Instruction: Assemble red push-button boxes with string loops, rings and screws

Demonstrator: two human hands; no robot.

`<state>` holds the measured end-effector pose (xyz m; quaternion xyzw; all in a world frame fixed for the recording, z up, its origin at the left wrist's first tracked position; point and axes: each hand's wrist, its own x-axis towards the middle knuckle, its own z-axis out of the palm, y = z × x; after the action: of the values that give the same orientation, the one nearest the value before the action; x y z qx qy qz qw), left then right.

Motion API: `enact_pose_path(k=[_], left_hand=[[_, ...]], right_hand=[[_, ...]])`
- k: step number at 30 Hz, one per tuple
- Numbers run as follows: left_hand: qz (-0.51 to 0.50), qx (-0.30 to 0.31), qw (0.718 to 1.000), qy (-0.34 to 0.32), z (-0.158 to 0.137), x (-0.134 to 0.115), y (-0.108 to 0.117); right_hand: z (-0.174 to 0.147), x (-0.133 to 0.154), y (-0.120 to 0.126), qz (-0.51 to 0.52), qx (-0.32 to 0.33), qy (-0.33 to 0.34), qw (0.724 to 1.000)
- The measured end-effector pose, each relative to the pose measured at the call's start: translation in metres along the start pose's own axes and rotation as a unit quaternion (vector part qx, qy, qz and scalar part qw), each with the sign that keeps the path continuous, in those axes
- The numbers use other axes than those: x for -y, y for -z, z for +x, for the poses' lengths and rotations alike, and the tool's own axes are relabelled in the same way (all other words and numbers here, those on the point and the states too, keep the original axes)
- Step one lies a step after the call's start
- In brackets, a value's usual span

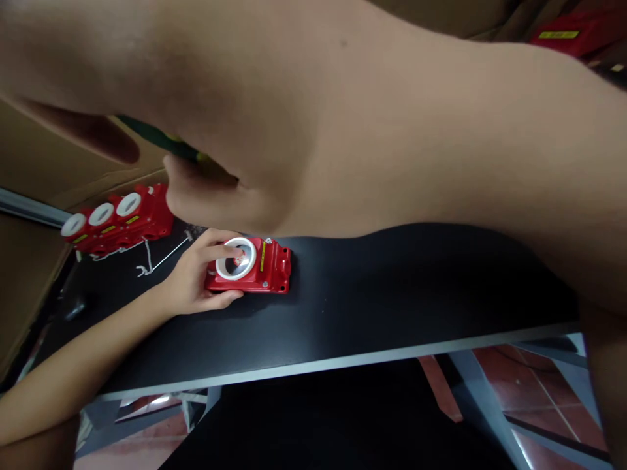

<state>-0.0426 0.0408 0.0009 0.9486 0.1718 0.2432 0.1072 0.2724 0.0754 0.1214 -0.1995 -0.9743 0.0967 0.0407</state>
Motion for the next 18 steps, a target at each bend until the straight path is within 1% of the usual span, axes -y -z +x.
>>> enact_pose_path(k=[3,5,6,8,9,10,12,14,18], left_hand=[[0.000,-0.003,1.000,-0.002,0.000,0.001,0.000],[0.003,-0.004,1.000,-0.003,0.000,0.001,0.000],[0.004,-0.004,1.000,-0.003,0.000,0.000,0.000],[0.004,-0.002,1.000,-0.001,0.000,0.000,0.000],[0.002,-0.001,1.000,0.001,0.000,-0.001,0.000],[-0.001,0.000,1.000,0.003,0.000,-0.001,0.000],[-0.008,-0.001,1.000,0.008,0.000,-0.001,0.000],[-0.011,-0.002,1.000,0.014,0.000,-0.001,-0.001],[-0.003,-0.002,1.000,0.015,0.000,0.000,-0.002]], right_hand=[[-0.006,0.009,0.001,-0.023,-0.031,-0.017,0.999],[-0.009,0.017,0.000,-0.046,-0.053,-0.056,0.996],[-0.009,0.020,-0.002,-0.051,-0.054,-0.084,0.994],[-0.008,0.023,-0.007,-0.042,-0.019,-0.138,0.989],[-0.006,0.022,-0.011,-0.031,0.008,-0.150,0.988],[-0.004,0.021,-0.014,-0.019,0.035,-0.153,0.987],[0.000,0.018,-0.019,-0.004,0.074,-0.131,0.989],[0.003,0.015,-0.021,0.002,0.087,-0.106,0.990],[0.004,0.012,-0.025,-0.006,0.094,-0.098,0.991]])
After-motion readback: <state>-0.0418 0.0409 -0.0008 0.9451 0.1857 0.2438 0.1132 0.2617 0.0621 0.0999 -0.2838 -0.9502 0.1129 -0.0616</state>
